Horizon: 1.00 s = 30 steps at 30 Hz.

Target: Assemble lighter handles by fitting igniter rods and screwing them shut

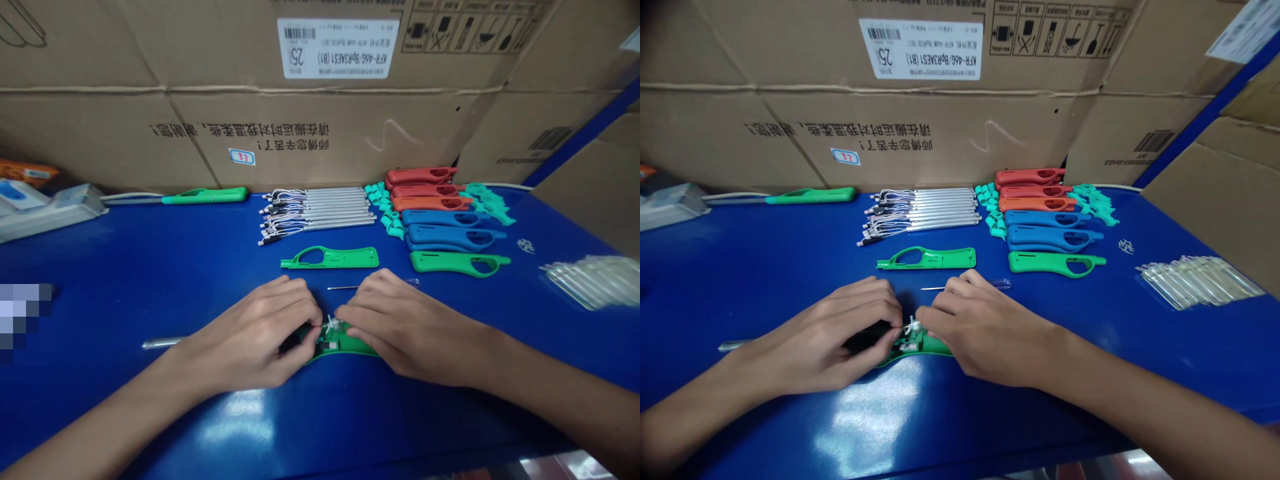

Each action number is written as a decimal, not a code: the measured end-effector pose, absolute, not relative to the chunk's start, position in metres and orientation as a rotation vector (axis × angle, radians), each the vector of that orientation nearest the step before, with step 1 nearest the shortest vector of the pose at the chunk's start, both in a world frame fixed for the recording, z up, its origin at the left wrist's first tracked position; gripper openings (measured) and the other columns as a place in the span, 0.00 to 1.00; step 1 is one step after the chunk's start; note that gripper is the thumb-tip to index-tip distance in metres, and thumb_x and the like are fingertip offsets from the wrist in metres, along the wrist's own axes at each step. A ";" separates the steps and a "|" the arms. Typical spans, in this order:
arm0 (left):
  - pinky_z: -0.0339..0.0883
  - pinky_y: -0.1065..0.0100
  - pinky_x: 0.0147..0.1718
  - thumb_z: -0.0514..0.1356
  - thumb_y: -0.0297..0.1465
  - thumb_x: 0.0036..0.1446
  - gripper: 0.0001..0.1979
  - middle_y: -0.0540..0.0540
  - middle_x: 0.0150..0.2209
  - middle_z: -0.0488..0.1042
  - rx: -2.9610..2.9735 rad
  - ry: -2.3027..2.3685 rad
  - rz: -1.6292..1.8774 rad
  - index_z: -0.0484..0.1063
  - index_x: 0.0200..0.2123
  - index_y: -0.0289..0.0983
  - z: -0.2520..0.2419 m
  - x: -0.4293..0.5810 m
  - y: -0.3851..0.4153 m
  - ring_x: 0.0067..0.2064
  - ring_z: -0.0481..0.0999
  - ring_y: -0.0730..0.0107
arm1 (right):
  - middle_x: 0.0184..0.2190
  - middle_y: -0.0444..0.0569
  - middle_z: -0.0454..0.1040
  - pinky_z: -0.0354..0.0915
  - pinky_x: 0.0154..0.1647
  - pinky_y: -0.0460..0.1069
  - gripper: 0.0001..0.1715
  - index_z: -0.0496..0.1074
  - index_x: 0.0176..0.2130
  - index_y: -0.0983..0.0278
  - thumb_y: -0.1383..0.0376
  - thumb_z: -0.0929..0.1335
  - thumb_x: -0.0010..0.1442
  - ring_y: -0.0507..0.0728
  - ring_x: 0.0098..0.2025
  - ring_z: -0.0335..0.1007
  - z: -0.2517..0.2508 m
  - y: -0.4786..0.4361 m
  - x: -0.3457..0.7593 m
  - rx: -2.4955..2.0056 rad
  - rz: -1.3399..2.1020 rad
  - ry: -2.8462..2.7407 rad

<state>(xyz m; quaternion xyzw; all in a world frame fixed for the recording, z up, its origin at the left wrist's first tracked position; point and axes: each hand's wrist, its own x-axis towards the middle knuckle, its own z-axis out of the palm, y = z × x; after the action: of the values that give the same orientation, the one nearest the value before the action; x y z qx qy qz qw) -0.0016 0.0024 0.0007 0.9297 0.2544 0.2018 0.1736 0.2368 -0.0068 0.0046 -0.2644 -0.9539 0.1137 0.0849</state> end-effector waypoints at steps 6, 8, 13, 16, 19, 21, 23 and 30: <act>0.65 0.63 0.37 0.53 0.24 0.63 0.08 0.46 0.31 0.72 2.650 0.708 0.574 0.72 0.35 0.34 0.000 -0.001 0.003 0.33 0.71 0.67 | 0.34 0.50 0.72 0.54 0.44 0.54 0.12 0.71 0.41 0.67 0.70 0.59 0.70 0.57 0.37 0.59 0.003 -0.006 0.236 -0.782 0.322 -2.854; 0.65 0.63 0.37 0.53 0.24 0.63 0.08 0.46 0.31 0.72 2.648 0.704 0.580 0.72 0.35 0.34 0.000 -0.001 0.003 0.33 0.71 0.67 | 0.34 0.50 0.72 0.54 0.44 0.54 0.12 0.71 0.41 0.67 0.70 0.59 0.70 0.57 0.37 0.58 0.003 -0.007 0.236 -0.778 0.325 -2.857; 0.64 0.63 0.37 0.54 0.23 0.63 0.08 0.45 0.31 0.73 2.645 0.696 0.580 0.72 0.35 0.34 -0.001 -0.001 0.003 0.33 0.71 0.67 | 0.34 0.51 0.72 0.54 0.44 0.54 0.11 0.70 0.41 0.67 0.71 0.59 0.70 0.57 0.37 0.59 0.004 -0.007 0.237 -0.779 0.332 -2.881; 0.65 0.63 0.36 0.53 0.23 0.63 0.09 0.45 0.31 0.73 2.646 0.685 0.592 0.73 0.35 0.33 -0.001 0.000 0.002 0.33 0.71 0.67 | 0.35 0.51 0.72 0.54 0.44 0.54 0.11 0.70 0.41 0.67 0.72 0.59 0.70 0.57 0.38 0.59 0.002 -0.006 0.237 -0.772 0.303 -2.894; 0.65 0.63 0.36 0.53 0.23 0.63 0.09 0.45 0.30 0.73 2.649 0.676 0.607 0.73 0.35 0.33 -0.001 0.000 0.003 0.33 0.71 0.67 | 0.35 0.51 0.72 0.54 0.44 0.54 0.11 0.69 0.41 0.67 0.72 0.59 0.69 0.57 0.38 0.58 0.001 -0.006 0.237 -0.764 0.299 -2.902; 0.65 0.64 0.35 0.53 0.23 0.63 0.09 0.45 0.30 0.73 2.650 0.681 0.606 0.73 0.34 0.33 -0.001 0.001 0.003 0.33 0.71 0.67 | 0.35 0.50 0.71 0.54 0.43 0.54 0.11 0.69 0.40 0.66 0.71 0.59 0.70 0.57 0.37 0.57 0.001 -0.006 0.236 -0.759 0.309 -2.894; 0.66 0.64 0.35 0.53 0.23 0.63 0.09 0.45 0.30 0.73 2.650 0.685 0.600 0.73 0.35 0.33 -0.001 0.001 0.004 0.33 0.71 0.67 | 0.34 0.50 0.71 0.54 0.43 0.53 0.12 0.69 0.39 0.66 0.71 0.59 0.70 0.57 0.37 0.57 0.001 -0.006 0.236 -0.761 0.327 -2.876; 0.66 0.64 0.36 0.53 0.24 0.63 0.09 0.45 0.30 0.73 2.656 0.679 0.608 0.73 0.34 0.34 -0.001 0.000 0.003 0.33 0.71 0.68 | 0.33 0.49 0.70 0.54 0.42 0.53 0.15 0.68 0.37 0.66 0.68 0.57 0.72 0.56 0.35 0.56 0.001 -0.007 0.236 -0.768 0.357 -2.849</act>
<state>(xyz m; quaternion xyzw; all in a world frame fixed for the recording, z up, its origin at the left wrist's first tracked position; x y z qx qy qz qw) -0.0001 0.0029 -0.0008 0.9327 0.2384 0.2136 0.1660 0.2360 -0.0070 0.0012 -0.2573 -0.9551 0.1198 0.0845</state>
